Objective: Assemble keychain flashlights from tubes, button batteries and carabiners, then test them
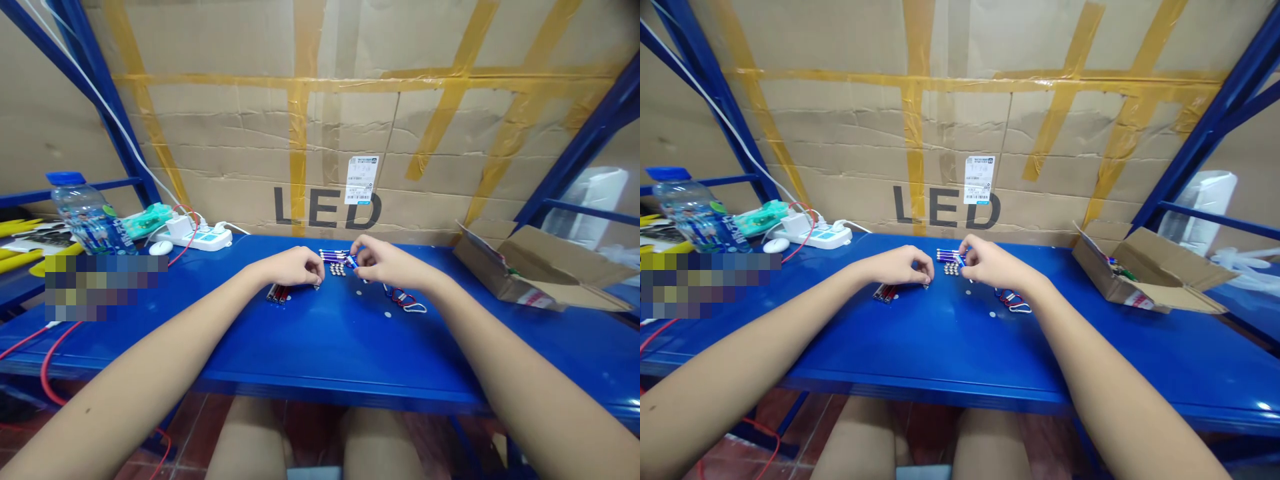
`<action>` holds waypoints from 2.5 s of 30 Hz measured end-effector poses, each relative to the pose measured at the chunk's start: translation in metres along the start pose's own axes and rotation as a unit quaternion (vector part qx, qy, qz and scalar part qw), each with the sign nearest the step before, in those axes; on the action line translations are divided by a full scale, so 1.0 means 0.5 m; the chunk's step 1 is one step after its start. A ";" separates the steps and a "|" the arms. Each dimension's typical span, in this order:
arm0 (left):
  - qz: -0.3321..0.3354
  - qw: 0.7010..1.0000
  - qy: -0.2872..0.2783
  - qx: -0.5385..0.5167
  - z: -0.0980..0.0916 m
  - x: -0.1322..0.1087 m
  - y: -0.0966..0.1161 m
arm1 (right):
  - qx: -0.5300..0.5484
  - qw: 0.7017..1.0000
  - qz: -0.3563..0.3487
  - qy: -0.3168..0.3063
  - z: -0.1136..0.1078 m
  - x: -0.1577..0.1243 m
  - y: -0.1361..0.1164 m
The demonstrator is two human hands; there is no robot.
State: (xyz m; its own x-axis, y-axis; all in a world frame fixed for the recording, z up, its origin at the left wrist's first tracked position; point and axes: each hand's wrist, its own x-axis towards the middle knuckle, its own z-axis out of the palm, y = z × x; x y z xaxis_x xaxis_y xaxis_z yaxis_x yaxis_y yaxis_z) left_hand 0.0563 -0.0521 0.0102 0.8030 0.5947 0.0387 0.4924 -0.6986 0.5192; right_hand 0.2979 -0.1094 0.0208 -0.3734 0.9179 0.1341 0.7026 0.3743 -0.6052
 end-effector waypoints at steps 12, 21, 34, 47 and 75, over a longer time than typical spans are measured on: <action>0.071 0.960 0.086 0.257 0.071 0.059 0.048 | -0.011 0.998 -0.025 0.060 0.010 0.010 0.058; 0.069 0.944 0.078 0.312 0.084 0.062 0.054 | -0.051 0.996 -0.011 0.066 0.009 0.002 0.053; 0.083 0.978 0.053 0.183 0.064 0.038 0.048 | -0.003 0.999 -0.026 0.023 0.008 0.005 0.075; -0.022 0.972 0.076 0.222 0.061 0.039 0.037 | 0.038 0.998 -0.047 -0.022 0.018 0.010 0.080; 0.164 0.938 0.221 0.210 0.074 0.037 0.061 | 0.066 0.996 -0.060 -0.027 0.023 0.011 0.082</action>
State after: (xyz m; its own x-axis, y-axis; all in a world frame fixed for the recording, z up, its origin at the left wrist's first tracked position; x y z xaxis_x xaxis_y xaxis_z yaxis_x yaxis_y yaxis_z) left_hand 0.0987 -0.0774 -0.0049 0.7626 0.3615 0.5364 0.4062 -0.9130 0.0378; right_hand 0.3174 -0.0904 -0.0123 -0.4841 0.8580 0.1717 0.5667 0.4569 -0.6856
